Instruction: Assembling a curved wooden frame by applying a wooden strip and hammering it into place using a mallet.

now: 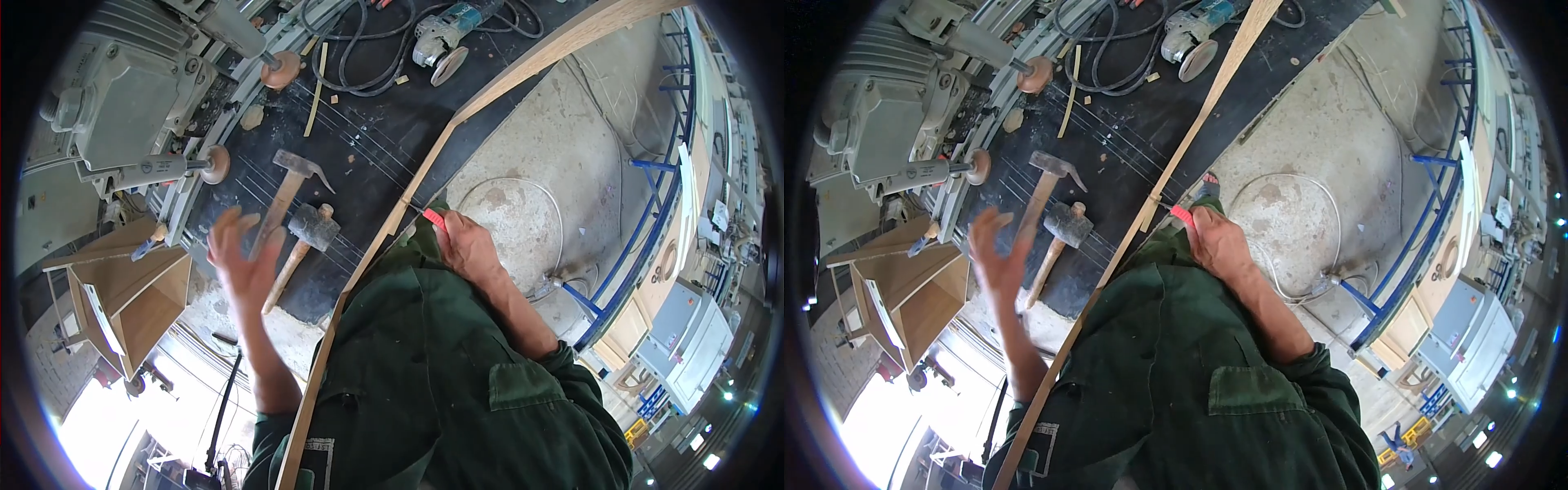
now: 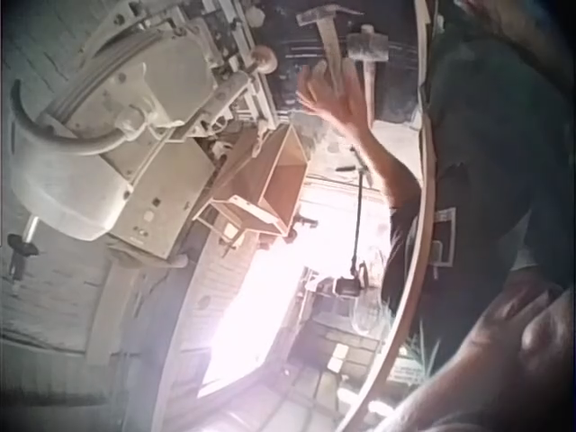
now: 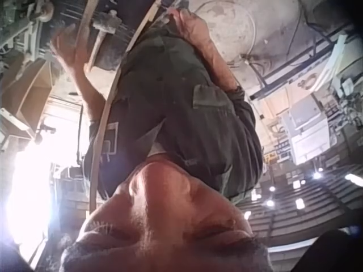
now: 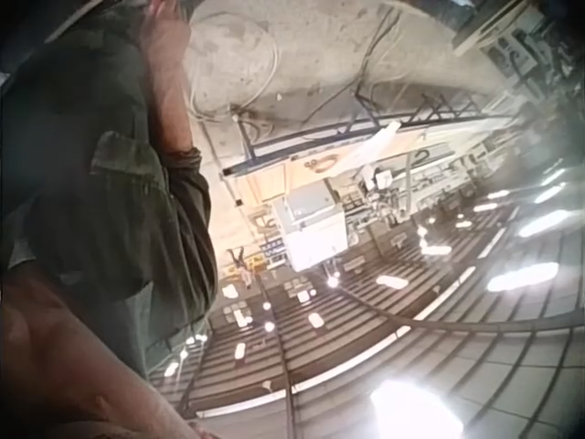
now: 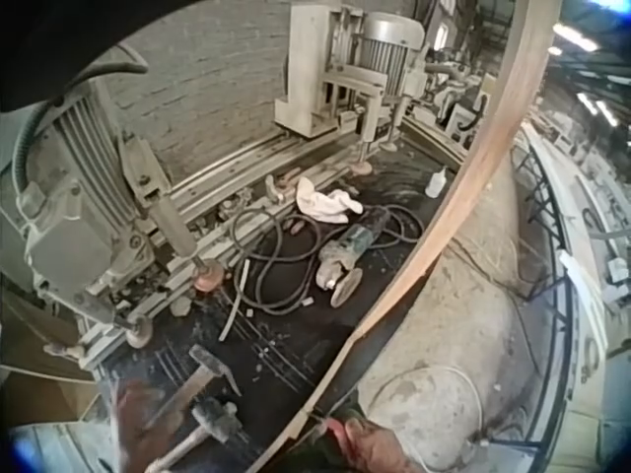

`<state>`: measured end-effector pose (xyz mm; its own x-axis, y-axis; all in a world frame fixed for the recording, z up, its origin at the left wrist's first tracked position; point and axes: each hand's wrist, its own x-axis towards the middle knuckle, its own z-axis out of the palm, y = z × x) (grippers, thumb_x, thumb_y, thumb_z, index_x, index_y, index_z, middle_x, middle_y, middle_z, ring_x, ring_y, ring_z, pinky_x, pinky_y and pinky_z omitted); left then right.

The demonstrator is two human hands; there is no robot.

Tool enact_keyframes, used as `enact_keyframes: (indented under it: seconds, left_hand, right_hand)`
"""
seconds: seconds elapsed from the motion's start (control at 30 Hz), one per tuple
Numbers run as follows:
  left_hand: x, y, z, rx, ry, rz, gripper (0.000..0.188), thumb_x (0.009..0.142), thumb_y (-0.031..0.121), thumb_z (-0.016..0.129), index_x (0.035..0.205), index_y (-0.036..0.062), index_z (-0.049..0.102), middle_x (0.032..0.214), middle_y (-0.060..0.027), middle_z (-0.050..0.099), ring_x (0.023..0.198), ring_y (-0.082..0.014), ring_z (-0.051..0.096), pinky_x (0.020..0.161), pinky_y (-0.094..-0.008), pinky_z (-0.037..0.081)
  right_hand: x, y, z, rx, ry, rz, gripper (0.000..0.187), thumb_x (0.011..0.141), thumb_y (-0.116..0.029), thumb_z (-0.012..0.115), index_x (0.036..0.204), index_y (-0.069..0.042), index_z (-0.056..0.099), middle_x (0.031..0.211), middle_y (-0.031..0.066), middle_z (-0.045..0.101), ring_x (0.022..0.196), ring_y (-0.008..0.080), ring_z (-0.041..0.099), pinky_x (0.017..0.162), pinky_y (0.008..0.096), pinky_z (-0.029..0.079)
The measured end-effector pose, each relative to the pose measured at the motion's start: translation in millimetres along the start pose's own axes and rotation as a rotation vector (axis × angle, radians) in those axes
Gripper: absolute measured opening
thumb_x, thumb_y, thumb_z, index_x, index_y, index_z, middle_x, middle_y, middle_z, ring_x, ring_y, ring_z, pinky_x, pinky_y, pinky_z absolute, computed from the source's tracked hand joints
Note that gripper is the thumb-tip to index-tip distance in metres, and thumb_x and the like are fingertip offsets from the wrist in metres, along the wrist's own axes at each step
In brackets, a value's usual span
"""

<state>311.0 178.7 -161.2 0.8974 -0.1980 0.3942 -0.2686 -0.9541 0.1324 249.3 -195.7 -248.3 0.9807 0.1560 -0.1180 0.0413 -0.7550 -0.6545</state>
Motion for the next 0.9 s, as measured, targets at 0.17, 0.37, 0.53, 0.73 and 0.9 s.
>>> enact_keyframes:
  seconds: [0.17, 0.37, 0.53, 0.73, 0.9]
  left_hand:
    - [-43.8, -0.8, -124.0, -1.876, -0.01, 0.243, 0.054, 0.1, 0.046, 0.071, 0.119, -0.0042, 0.071, 0.111, -0.0229, 0.074, 0.09, -0.0385, 0.074, 0.084, -0.0457, 0.056]
    - [20.8, 53.9, -172.7, -2.14, -0.005, 0.904, 0.032, 0.1, 0.03, 0.07, 0.106, -0.0017, 0.073, 0.073, -0.0092, 0.058, 0.059, -0.0179, 0.058, 0.052, -0.0336, 0.042]
    - [134.2, 78.8, -173.6, -2.025, -1.441, 1.314, 0.009, 0.099, 0.015, 0.07, 0.104, 0.0076, 0.073, 0.058, 0.0035, 0.041, 0.045, -0.0121, 0.039, 0.046, -0.0309, 0.024]
    - [57.2, 94.7, -175.0, -2.304, -0.221, 0.626, 0.006, 0.089, 0.01, 0.078, 0.095, 0.009, 0.077, 0.056, 0.0031, 0.048, 0.042, -0.0036, 0.035, 0.043, -0.0255, 0.018]
    - [47.2, 90.4, -179.2, -2.249, -0.265, 0.676, 0.013, 0.094, 0.019, 0.077, 0.101, 0.0086, 0.077, 0.058, 0.0023, 0.046, 0.045, -0.0095, 0.041, 0.045, -0.0289, 0.024]
  right_hand:
    - [2.3, 0.4, -2.7, -0.014, -0.024, -0.011, 0.014, 0.099, -0.011, 0.065, 0.108, -0.001, 0.06, 0.096, 0.0229, 0.069, 0.089, 0.0462, 0.069, 0.077, 0.0524, 0.057]
    - [1.3, -22.1, -19.1, -0.076, -0.041, 0.0, 0.016, 0.099, -0.013, 0.066, 0.109, 0.0, 0.062, 0.092, 0.0239, 0.07, 0.083, 0.0471, 0.07, 0.073, 0.053, 0.057]
    - [20.7, -85.0, -62.0, -0.159, -0.078, 0.028, 0.017, 0.098, -0.016, 0.068, 0.104, 0.0, 0.063, 0.089, 0.0245, 0.07, 0.078, 0.045, 0.07, 0.067, 0.0538, 0.055]
    - [92.5, -134.4, -102.4, -0.069, 0.035, -0.091, 0.021, 0.095, -0.02, 0.074, 0.103, -0.002, 0.065, 0.086, 0.0196, 0.071, 0.081, 0.0431, 0.07, 0.071, 0.0524, 0.055]
    - [157.7, -74.6, -30.6, -0.046, -0.095, -0.182, 0.037, 0.092, -0.019, 0.078, 0.125, -0.007, 0.07, 0.111, 0.0193, 0.071, 0.099, 0.042, 0.069, 0.087, 0.0494, 0.055]
